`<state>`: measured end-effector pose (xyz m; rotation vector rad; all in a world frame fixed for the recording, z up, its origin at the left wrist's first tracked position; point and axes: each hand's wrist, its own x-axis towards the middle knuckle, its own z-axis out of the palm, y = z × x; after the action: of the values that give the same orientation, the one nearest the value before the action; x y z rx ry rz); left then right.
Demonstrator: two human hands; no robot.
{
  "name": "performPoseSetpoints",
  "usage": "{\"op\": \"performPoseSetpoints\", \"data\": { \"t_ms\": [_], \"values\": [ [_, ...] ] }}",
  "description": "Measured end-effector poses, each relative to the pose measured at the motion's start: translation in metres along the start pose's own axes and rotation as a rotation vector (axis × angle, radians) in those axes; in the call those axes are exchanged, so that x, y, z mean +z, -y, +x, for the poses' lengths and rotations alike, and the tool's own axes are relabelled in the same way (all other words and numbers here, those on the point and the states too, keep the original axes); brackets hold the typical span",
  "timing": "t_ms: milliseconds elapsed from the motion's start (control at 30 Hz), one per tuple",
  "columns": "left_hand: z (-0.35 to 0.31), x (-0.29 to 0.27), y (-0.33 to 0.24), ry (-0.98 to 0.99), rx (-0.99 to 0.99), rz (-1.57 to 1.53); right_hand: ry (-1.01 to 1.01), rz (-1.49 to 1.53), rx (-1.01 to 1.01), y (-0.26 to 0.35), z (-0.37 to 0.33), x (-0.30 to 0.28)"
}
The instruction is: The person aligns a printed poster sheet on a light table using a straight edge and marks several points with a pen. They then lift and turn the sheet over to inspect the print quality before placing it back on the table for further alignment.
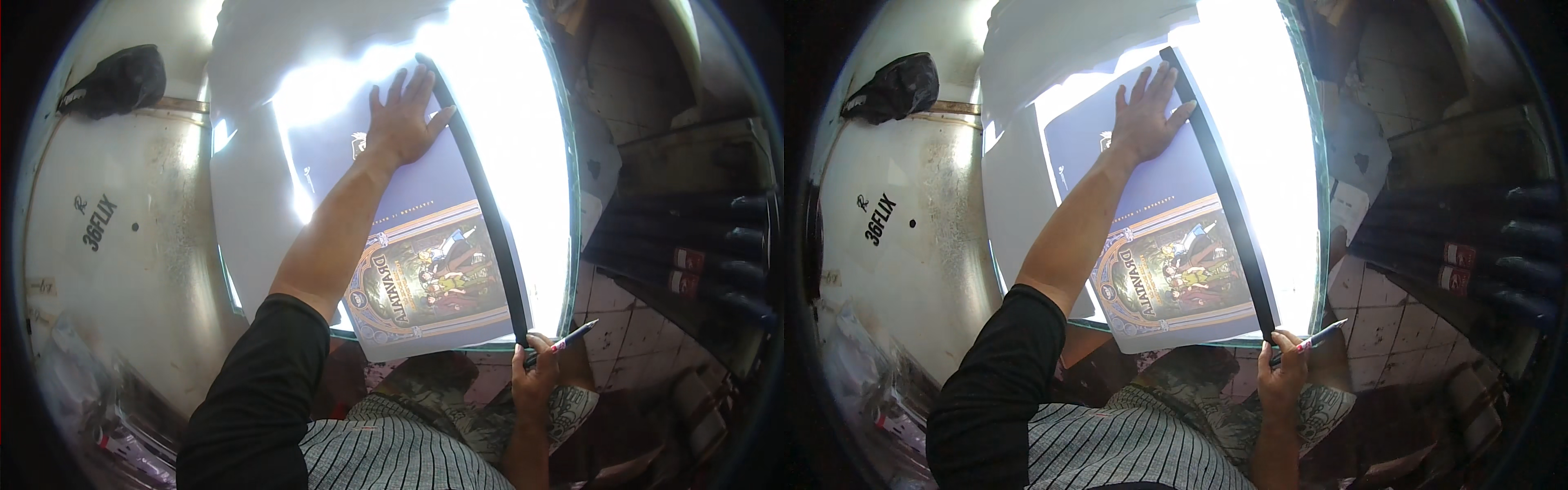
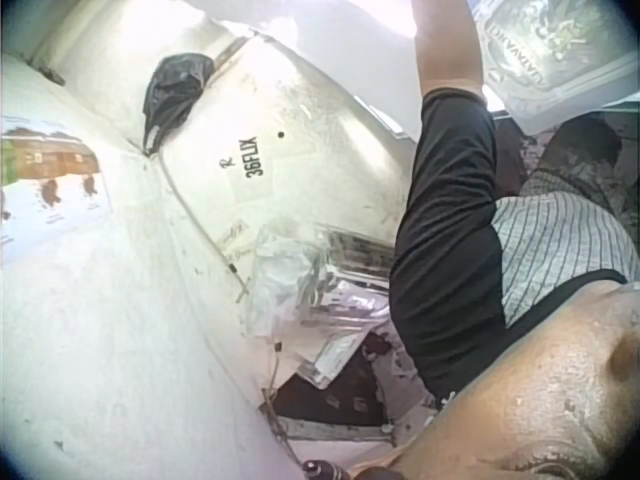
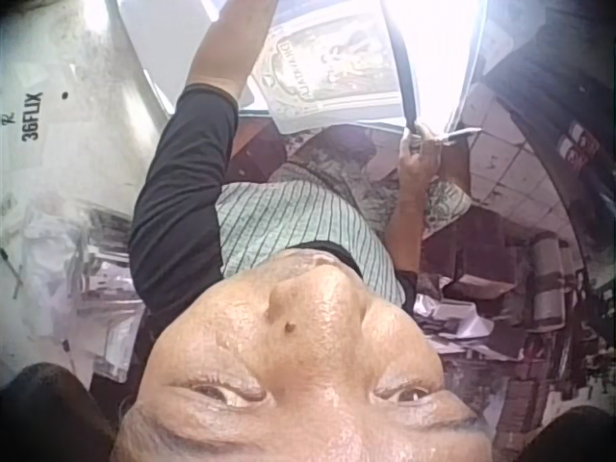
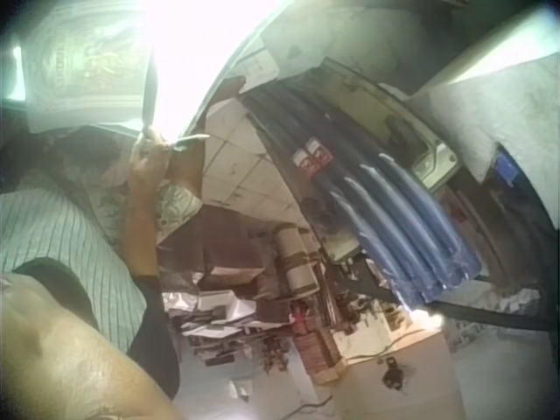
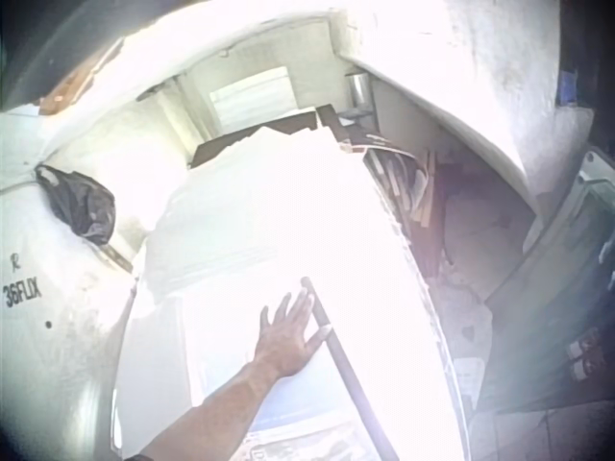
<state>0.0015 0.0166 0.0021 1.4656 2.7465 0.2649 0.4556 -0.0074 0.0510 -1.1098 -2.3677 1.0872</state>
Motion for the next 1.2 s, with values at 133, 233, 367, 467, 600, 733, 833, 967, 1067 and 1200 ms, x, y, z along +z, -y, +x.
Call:
{"op": "performPoseSetpoints", "data": {
  "t_ms": [133,233,367,467,600,733,833,967,1067,1200],
  "values": [
    [0.004,-0.007,0.012,0.009,0.011,-0.024,0.008,-0.04,-0.039,0.007,0.009,-0.001],
    [0.005,-0.018,0.0,0.112,0.018,-0.005,-0.042,0.044,-0.008,0.001,0.007,0.001],
    [0.003,-0.014,0.007,0.06,0.061,0.02,-0.056,0.079,0.033,0.001,0.008,0.006],
    [0.005,-0.018,-0.007,0.106,0.048,-0.017,-0.054,0.057,0.065,-0.001,0.004,0.004],
    [0.005,-0.018,-0.003,0.09,0.046,-0.022,-0.062,0.079,0.048,-0.003,0.002,0.006],
    [0.003,-0.016,-0.004,0.072,0.052,-0.003,-0.07,0.073,0.035,-0.001,0.002,0.007],
    [0.003,-0.021,-0.003,0.15,0.021,0.022,-0.061,0.095,0.05,0.0,0.002,0.007],
    [0.003,-0.013,0.001,0.071,0.056,0.012,-0.056,0.079,0.058,-0.001,0.002,0.006],
    [0.006,-0.013,-0.003,0.095,0.053,0.002,-0.045,0.084,0.067,-0.003,0.004,0.003],
    [0.011,-0.019,-0.005,0.155,0.063,0.015,-0.035,0.066,0.046,-0.006,0.006,0.0]
  ]
}}
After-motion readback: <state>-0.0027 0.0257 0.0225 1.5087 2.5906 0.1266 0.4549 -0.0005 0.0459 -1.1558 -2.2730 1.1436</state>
